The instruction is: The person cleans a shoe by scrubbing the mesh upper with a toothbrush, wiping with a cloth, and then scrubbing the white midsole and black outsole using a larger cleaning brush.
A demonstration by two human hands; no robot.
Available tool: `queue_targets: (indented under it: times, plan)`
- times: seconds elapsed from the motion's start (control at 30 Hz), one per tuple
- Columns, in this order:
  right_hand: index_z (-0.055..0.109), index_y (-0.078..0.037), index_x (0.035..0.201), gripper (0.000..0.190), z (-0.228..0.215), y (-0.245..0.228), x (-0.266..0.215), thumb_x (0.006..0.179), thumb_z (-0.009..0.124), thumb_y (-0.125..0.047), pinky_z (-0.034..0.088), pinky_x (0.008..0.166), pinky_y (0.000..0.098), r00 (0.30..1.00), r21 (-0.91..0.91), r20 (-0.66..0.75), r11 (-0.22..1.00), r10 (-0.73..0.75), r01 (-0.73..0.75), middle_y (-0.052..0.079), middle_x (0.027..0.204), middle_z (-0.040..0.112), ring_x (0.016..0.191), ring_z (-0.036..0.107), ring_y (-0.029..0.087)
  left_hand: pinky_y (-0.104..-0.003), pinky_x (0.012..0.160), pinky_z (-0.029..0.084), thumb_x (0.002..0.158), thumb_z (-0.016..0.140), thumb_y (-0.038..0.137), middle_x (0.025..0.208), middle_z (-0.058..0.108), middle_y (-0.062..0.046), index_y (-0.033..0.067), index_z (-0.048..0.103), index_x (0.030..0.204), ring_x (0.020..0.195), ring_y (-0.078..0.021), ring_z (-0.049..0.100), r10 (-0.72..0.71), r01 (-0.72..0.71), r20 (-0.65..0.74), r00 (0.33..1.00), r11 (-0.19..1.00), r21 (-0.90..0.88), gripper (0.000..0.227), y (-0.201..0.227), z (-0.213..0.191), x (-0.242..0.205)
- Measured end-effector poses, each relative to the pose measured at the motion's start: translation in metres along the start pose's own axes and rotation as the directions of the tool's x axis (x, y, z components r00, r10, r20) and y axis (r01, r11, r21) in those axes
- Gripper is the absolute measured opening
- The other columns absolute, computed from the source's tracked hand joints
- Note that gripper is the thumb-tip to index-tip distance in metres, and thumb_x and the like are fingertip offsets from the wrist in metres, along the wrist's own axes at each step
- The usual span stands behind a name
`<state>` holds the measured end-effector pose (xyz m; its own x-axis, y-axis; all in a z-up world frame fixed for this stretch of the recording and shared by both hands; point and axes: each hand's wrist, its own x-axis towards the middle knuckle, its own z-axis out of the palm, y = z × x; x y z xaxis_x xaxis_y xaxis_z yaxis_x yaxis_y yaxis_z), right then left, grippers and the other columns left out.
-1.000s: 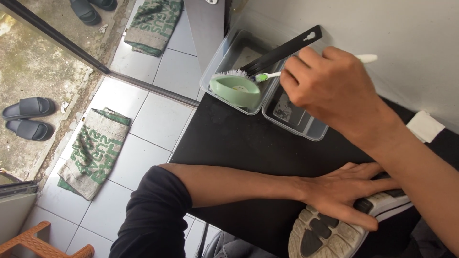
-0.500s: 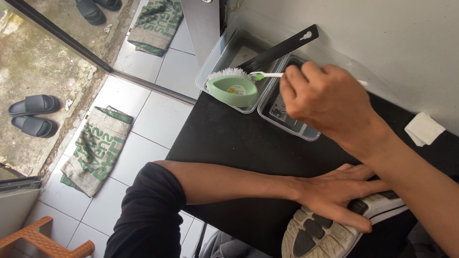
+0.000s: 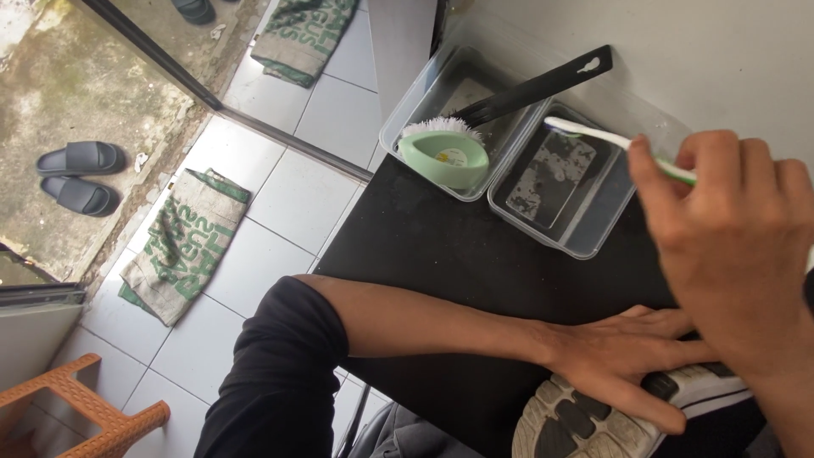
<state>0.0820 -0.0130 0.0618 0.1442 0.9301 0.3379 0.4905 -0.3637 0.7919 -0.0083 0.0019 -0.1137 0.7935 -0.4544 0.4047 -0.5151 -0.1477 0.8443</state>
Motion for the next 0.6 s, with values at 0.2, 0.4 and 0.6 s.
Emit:
queue_targets:
  times: [0.2, 0.4, 0.6]
  plan:
    - [0.063, -0.038, 0.100, 0.027, 0.054, 0.003, -0.008, 0.120, 0.076, -0.025, 0.027, 0.048, 0.0202, 0.981, 0.027, 0.196, 1.000, -0.016, 0.011, -0.015, 0.099, 0.047, 0.081, 0.054, 0.001, -0.056, 0.133, 0.032, 0.099, 0.031, 0.088, 0.188, 0.006, -0.006, 0.0474, 0.005, 0.170, 0.178, -0.0359, 0.018, 0.078, -0.097, -0.074, 0.994, 0.943, -0.319, 0.086, 0.016, -0.013, -0.007]
    - [0.071, -0.027, 0.085, 0.035, 0.039, -0.004, 0.010, 0.119, 0.079, -0.026, 0.027, 0.042, 0.0226, 0.988, 0.354, 0.148, 0.935, -0.040, -0.015, -0.010, 0.086, 0.053, 0.070, 0.061, 0.005, -0.043, 0.127, 0.036, 0.098, 0.030, 0.088, 0.188, 0.009, -0.011, 0.0433, 0.005, 0.171, 0.178, -0.0353, 0.021, 0.051, -0.058, -0.035, 0.998, 0.975, -0.217, 0.089, 0.013, -0.014, -0.007]
    - [0.079, -0.029, 0.107, 0.017, 0.013, 0.003, 0.000, 0.105, 0.062, -0.027, 0.026, 0.033, 0.0297, 0.920, 0.700, 0.331, 0.708, -0.212, -0.089, -0.008, 0.074, 0.057, 0.046, 0.049, 0.017, -0.052, 0.139, 0.034, 0.098, 0.045, 0.075, 0.181, 0.018, -0.014, 0.0320, 0.009, 0.171, 0.174, -0.0348, 0.024, 0.085, -0.090, -0.051, 0.995, 0.990, -0.106, 0.093, 0.010, -0.009, -0.001]
